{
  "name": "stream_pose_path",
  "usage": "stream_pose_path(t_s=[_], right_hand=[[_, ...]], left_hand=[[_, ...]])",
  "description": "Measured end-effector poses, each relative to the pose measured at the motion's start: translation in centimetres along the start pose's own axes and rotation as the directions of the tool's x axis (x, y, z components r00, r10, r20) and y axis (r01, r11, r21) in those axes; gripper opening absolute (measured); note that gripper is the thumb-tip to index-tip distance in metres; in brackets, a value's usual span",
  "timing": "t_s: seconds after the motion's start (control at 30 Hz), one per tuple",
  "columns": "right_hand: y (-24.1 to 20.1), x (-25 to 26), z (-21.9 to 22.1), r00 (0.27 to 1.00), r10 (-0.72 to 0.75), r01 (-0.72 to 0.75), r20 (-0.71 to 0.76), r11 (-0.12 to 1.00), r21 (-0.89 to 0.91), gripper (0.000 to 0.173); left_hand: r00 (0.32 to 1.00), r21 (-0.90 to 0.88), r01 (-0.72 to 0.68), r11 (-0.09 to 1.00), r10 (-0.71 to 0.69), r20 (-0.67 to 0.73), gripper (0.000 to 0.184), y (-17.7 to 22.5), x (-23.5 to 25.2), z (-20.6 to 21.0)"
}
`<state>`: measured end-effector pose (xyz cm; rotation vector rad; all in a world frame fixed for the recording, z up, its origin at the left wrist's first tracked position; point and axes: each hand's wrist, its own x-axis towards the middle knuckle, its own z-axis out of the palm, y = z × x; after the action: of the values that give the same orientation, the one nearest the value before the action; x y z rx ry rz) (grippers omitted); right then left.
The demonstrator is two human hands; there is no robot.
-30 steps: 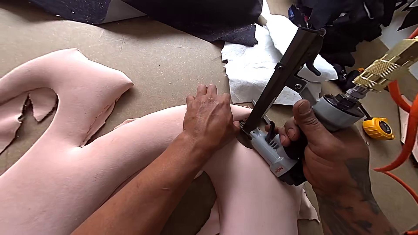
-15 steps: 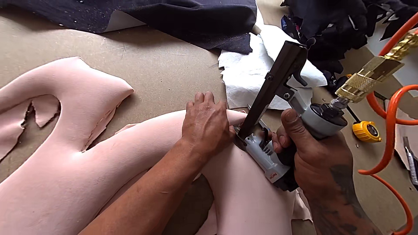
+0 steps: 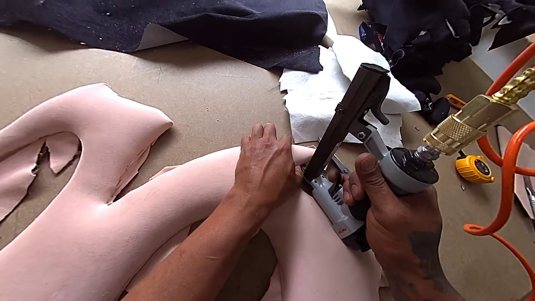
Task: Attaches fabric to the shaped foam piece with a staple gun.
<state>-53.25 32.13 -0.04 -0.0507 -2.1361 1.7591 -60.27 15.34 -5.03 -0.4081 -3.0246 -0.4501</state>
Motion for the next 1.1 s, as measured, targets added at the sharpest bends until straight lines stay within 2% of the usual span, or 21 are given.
stream_pose_path(t_s=[0.47, 0.73, 0.93, 1.1], right_hand=[[-0.2, -0.1, 0.4, 1.0, -0.005, 0.005, -0.014, 1.0, 0.026, 0.023], [-0.2, 0.2, 0.5, 0.999, 0.031, -0.033, -0.023, 0.997, -0.07, 0.028], [-0.9, 1.0, -2.1, 0.982, 0.175, -0.18, 0.063, 0.98, 0.088, 0.032], [-0.8, 0.8, -1.5, 0.99, 0.123, -0.129, 0.067, 0.986, 0.101, 0.026]], left_hand=[[1.0, -0.002, -0.008, 1.0, 0.008, 0.003, 0.045, -0.1, -0.1, 0.0], [0.999, -0.003, 0.002, 1.0, -0.002, 0.048, 0.045, -0.2, 0.3, -0.3], [0.985, -0.055, 0.053, 0.997, -0.043, 0.168, 0.063, -1.2, -0.4, -1.7], [0.979, 0.027, 0.138, 0.99, -0.14, 0.151, 0.06, -0.2, -0.8, -1.1]])
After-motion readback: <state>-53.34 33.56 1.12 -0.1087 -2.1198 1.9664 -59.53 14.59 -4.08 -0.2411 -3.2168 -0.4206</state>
